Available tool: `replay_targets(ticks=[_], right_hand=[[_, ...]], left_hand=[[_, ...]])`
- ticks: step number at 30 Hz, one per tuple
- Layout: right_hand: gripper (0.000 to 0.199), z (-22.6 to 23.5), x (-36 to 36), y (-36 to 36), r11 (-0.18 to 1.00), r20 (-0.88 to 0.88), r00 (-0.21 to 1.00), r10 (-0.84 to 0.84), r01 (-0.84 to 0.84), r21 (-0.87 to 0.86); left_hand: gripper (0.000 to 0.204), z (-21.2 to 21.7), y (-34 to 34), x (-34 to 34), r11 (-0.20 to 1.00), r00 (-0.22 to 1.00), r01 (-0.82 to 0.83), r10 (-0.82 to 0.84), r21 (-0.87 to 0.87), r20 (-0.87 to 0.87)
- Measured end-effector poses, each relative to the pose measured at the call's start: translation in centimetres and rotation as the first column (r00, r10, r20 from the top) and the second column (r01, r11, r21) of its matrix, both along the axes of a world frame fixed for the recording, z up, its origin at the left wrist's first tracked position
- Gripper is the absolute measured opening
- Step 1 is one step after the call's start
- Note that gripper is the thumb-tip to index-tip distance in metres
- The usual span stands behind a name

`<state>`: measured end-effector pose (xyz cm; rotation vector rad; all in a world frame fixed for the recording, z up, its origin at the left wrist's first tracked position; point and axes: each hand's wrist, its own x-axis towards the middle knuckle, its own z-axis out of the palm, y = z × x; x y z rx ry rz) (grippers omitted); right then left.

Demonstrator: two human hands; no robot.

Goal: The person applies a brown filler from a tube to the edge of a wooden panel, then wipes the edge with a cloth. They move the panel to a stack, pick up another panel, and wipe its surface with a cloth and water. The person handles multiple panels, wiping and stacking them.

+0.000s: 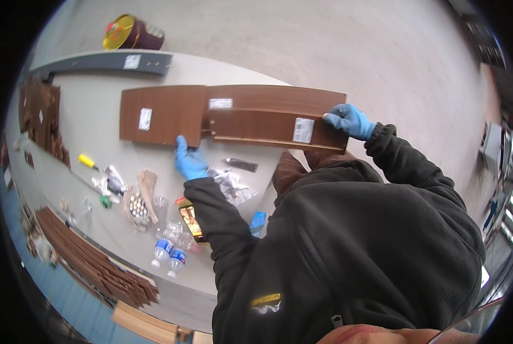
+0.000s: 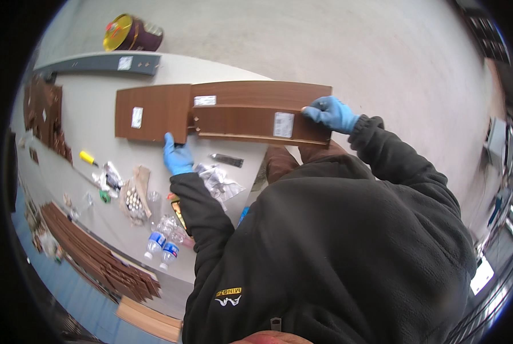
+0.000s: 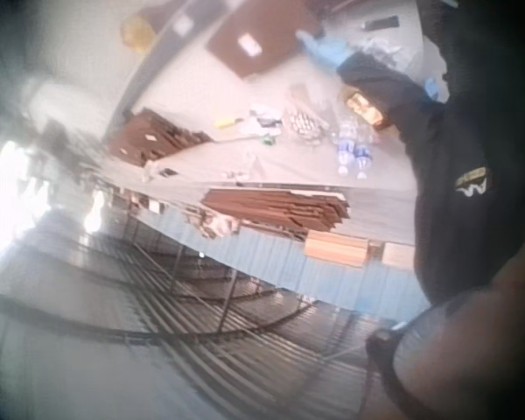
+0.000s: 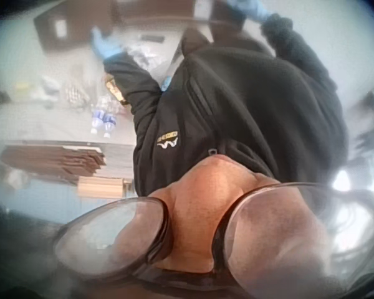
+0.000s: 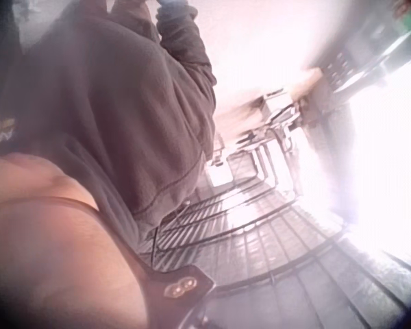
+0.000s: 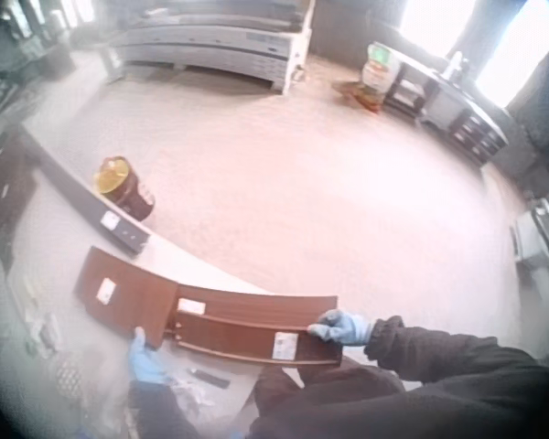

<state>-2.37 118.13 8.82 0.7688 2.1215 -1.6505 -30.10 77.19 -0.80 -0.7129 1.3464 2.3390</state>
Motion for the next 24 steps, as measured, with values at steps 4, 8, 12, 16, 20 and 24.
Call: replay_targets(ticks=[4, 8, 12, 16, 20, 24], right_hand=[[0.044, 1.5, 1.3, -1.9, 0.998, 0.059, 0.998, -0.005, 0.008, -0.056], [0.045, 2.2, 1.9, -2.5, 0.999, 0.033, 0.999, 0.002, 0.0, -0.05], [0.043, 1.3, 1.2, -2.0, 0.996, 0.005, 0.998, -0.059, 0.059, -0.063], [0.044, 0.0, -0.2, -0.7, 0.993, 0.019, 0.993, -0.114, 0.115, -0.034], [0.049, -0.2, -2.0, 0.0, 0.996, 0.096, 0.992, -0.085, 0.082, 0.034], [0.049, 1.3, -3.7, -0.7, 0.976, 0.137, 0.987, 0.088, -0.113, 0.186]], left_hand=[[0.043, 1.6, -0.1, -0.6, 0.981, 0.994, 0.073, -0.056, -0.18, 0.097], [0.038, 2.5, 0.3, -0.5, 0.92, 0.989, 0.134, -0.103, -0.369, 0.102], [0.041, 2.6, 0.3, -0.6, 0.92, 0.988, 0.141, -0.107, -0.366, 0.111], [0.039, 3.3, 0.4, -0.3, 0.861, 0.996, 0.047, -0.003, -0.506, 0.087], [0.039, 4.8, 0.9, 0.7, 0.888, 0.997, 0.055, -0.022, -0.456, 0.077], [0.047, 6.1, 1.3, 1.2, 0.847, 0.984, 0.106, -0.013, -0.521, 0.18]])
